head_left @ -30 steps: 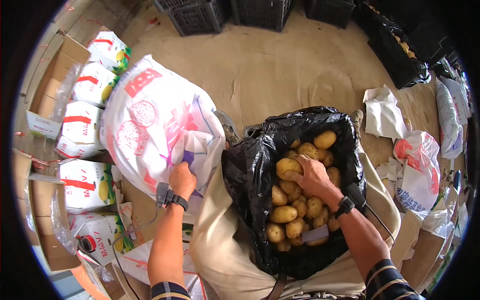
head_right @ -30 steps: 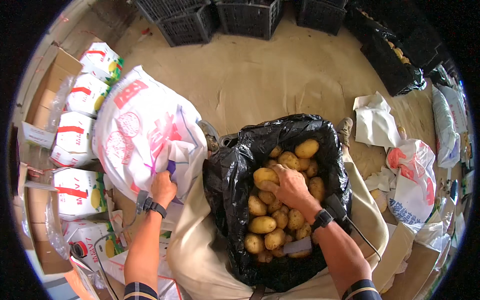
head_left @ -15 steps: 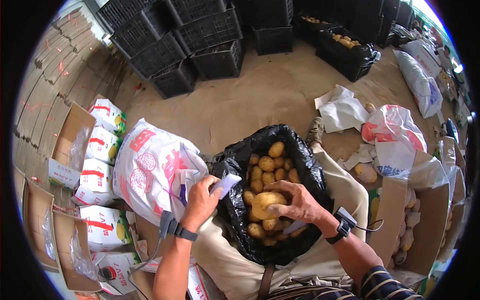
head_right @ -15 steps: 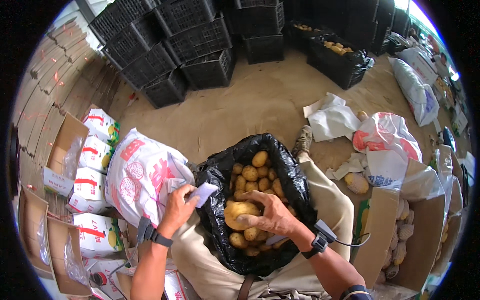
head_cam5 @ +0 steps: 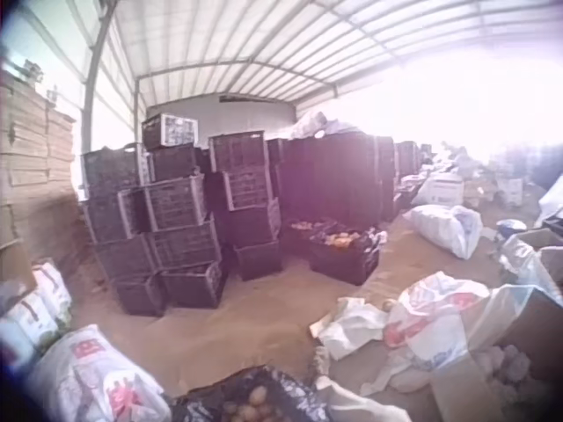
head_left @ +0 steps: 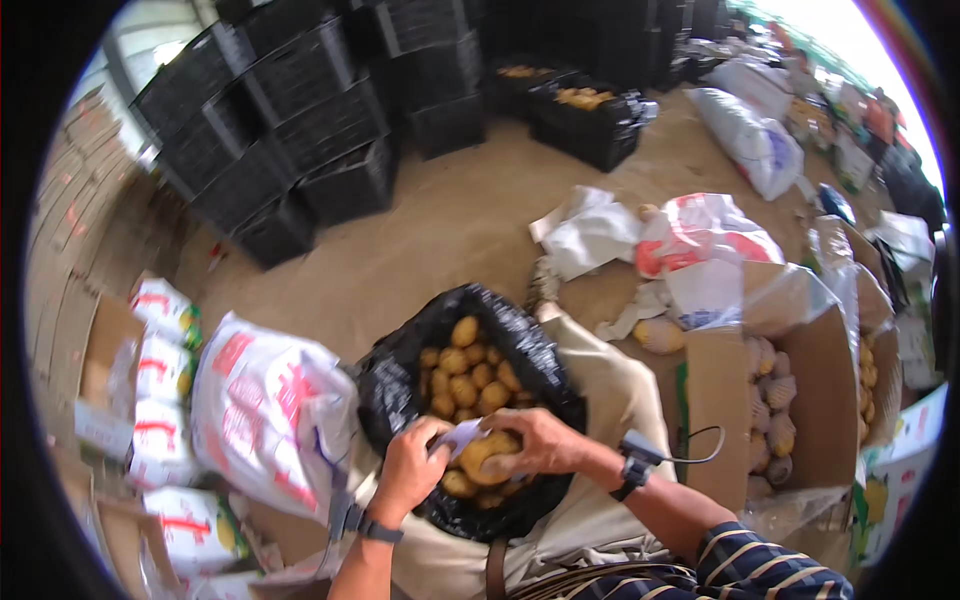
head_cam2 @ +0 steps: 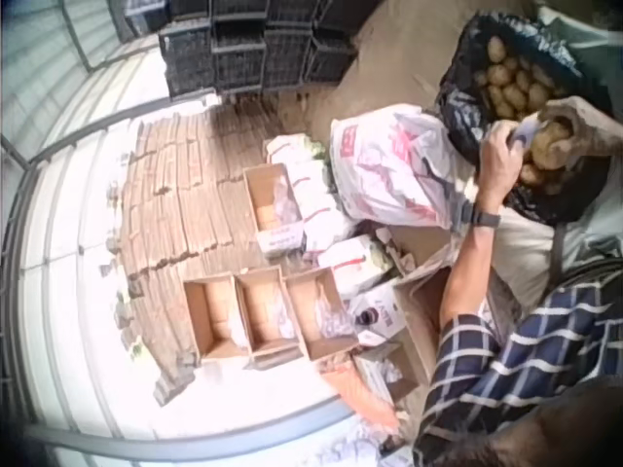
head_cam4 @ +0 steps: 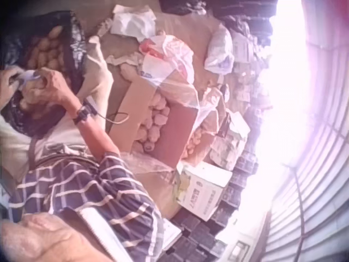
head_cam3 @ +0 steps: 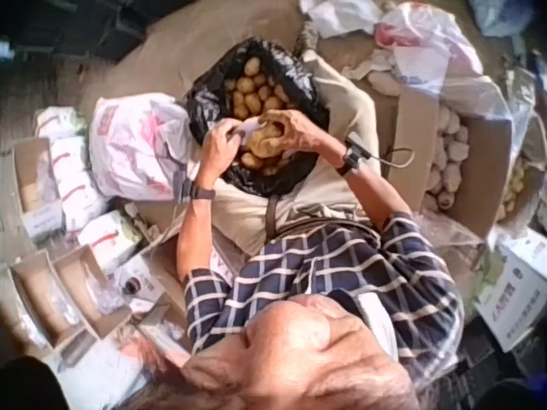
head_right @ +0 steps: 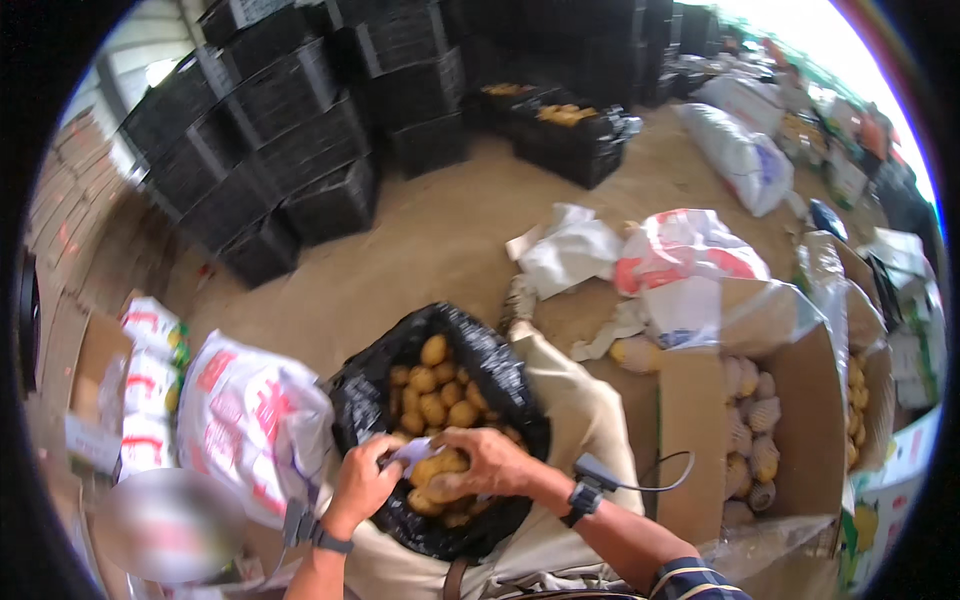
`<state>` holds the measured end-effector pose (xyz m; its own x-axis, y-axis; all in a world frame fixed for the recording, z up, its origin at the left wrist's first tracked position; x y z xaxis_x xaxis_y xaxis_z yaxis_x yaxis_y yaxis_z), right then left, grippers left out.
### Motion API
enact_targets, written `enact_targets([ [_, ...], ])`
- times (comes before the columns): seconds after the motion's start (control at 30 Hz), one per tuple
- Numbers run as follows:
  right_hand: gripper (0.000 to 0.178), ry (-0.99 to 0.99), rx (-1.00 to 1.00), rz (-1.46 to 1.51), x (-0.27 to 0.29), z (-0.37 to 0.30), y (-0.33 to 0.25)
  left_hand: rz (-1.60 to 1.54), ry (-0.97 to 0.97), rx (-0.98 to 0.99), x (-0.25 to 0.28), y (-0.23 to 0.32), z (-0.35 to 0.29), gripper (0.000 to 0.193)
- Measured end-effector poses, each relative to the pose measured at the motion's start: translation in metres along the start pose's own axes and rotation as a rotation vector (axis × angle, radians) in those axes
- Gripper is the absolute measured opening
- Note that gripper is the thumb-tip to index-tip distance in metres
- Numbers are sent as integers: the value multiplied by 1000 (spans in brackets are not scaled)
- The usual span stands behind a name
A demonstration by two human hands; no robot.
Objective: Sorting potatoes from a bag and wrapping them individually in paper before placing them in boxes.
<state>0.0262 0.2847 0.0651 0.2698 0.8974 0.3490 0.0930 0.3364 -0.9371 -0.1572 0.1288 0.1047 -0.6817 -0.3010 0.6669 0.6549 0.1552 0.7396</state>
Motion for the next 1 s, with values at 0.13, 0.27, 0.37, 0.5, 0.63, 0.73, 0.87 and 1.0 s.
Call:
enact_targets([
  [0.13,66,-35,-80,163,-11,-20,14,-108,-77,94,-22,23,3,18],
  [0.27,57,-88,-150,472,-18,-43,13,-354,-177,295,-30,28,-7,23],
  [0.37,53,-182,-356,786,-21,-68,10,-674,-198,580,-50,6,-20,24],
  [0.5,46,-134,-374,1210,-25,-89,2,-282,-129,-296,-91,1,-23,30],
  [0.63,45,-87,-254,1299,-22,-107,-2,-385,-37,-53,-125,17,-34,36],
  [0.73,47,18,-244,1355,-17,-115,-1,-1815,-35,627,-150,28,-30,35],
  [0.87,50,250,-296,1285,-2,-124,-1,-1391,264,389,-137,48,-14,24],
  [1.0,54,421,-451,892,15,-128,1,-815,381,279,-118,81,-1,15],
])
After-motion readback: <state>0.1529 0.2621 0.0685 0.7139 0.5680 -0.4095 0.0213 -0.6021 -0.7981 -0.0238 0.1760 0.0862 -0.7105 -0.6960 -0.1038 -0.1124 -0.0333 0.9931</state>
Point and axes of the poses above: each hand's wrist, its own z-axis towards the middle knuckle, its own x-axis out of the back of the hand, y = z × x, the point moved 2 cm from there along z, towards the middle knuckle
